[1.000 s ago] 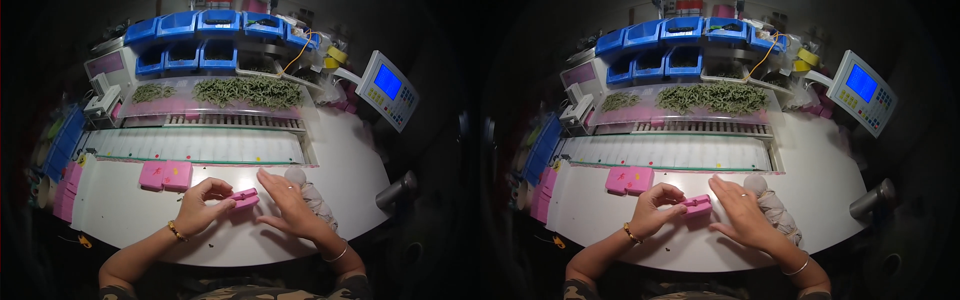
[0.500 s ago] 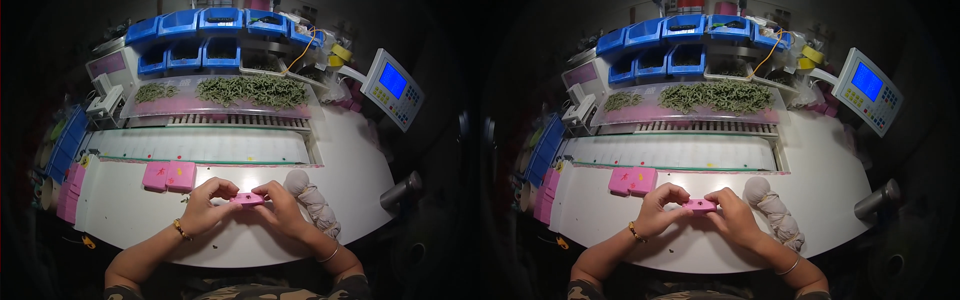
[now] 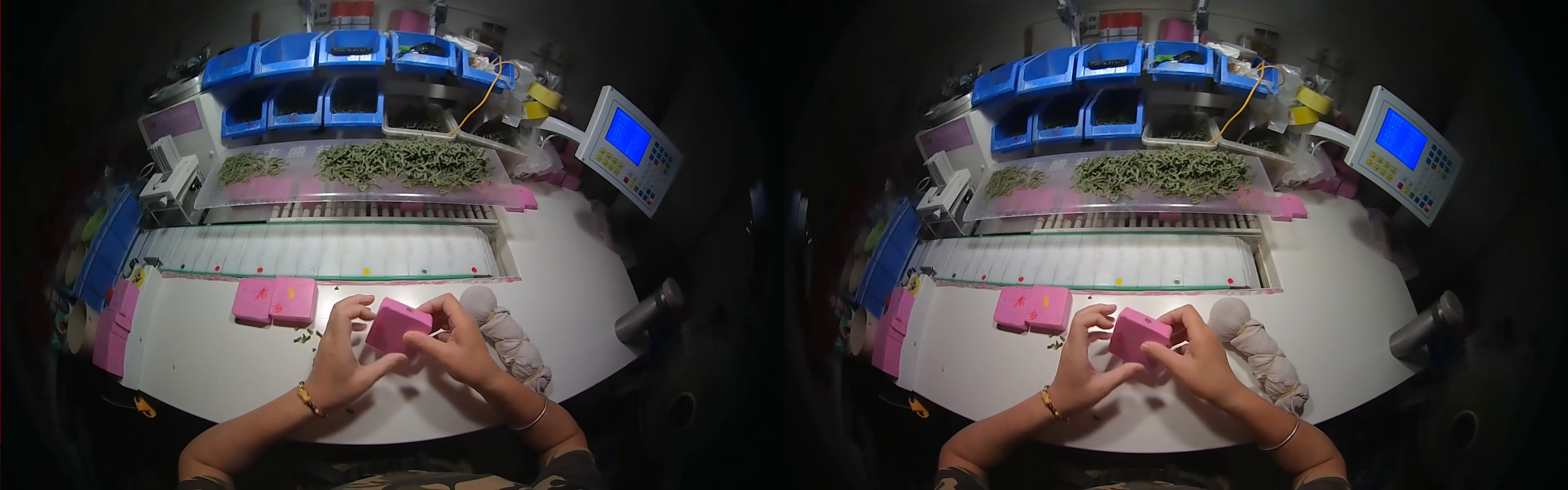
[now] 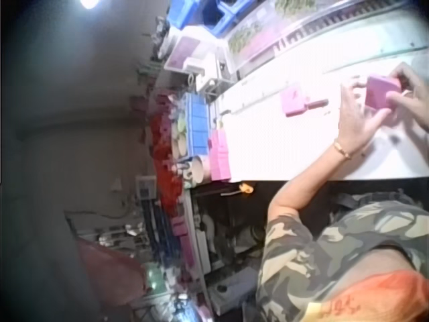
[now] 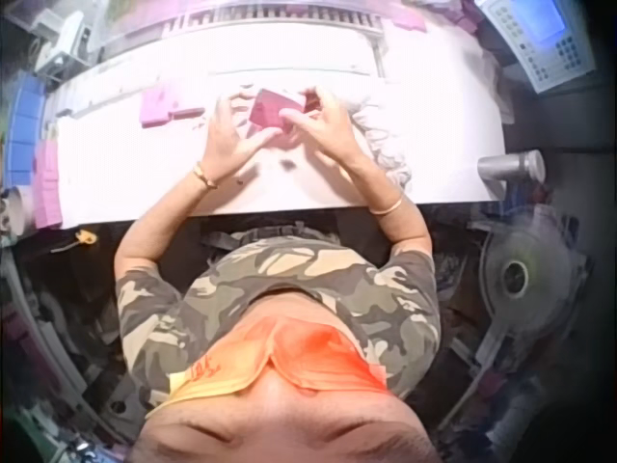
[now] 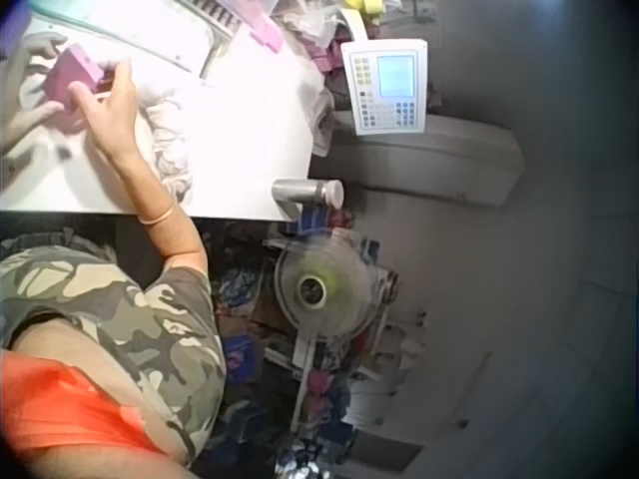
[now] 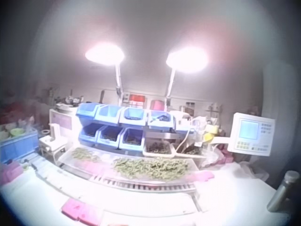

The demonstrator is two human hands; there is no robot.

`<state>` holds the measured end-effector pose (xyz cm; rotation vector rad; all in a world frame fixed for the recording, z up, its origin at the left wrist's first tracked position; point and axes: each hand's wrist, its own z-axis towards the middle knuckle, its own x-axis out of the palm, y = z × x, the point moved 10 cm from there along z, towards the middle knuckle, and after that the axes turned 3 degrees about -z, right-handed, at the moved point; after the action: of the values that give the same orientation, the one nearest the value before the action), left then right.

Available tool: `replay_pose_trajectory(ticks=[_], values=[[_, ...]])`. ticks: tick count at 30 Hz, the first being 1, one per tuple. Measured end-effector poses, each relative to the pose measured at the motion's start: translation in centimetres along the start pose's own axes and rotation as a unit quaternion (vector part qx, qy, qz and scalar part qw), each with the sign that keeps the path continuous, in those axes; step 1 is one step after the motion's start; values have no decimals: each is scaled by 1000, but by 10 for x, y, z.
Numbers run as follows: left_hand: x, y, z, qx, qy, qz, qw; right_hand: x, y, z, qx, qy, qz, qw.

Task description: The person places a metal charm and dried herbs into a pink mold, then uses a round handheld tool to press the contents down. They repeat this process with another mold and interact with a control terminal.

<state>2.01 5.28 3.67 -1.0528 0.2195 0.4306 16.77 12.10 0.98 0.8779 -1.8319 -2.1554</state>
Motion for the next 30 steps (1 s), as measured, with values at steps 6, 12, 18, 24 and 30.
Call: replay_pose_trajectory(ticks=[6, 12, 18, 24, 30], values=[[17, -29, 12, 53, 6, 107, 993, -6, 2, 0, 25, -20, 92, 995], [11, -15, -2, 9, 73, 136, 988, -76, 24, 0, 27, 3, -90, 996], [30, 8, -16, -8, 146, 208, 967, -320, 28, 1, -84, -331, -462, 818], [28, -8, -24, 70, 113, 292, 947, -442, 36, -6, -8, -428, -522, 737], [30, -16, -27, 78, 121, 314, 938, -475, 30, 5, 89, -411, -543, 727]])
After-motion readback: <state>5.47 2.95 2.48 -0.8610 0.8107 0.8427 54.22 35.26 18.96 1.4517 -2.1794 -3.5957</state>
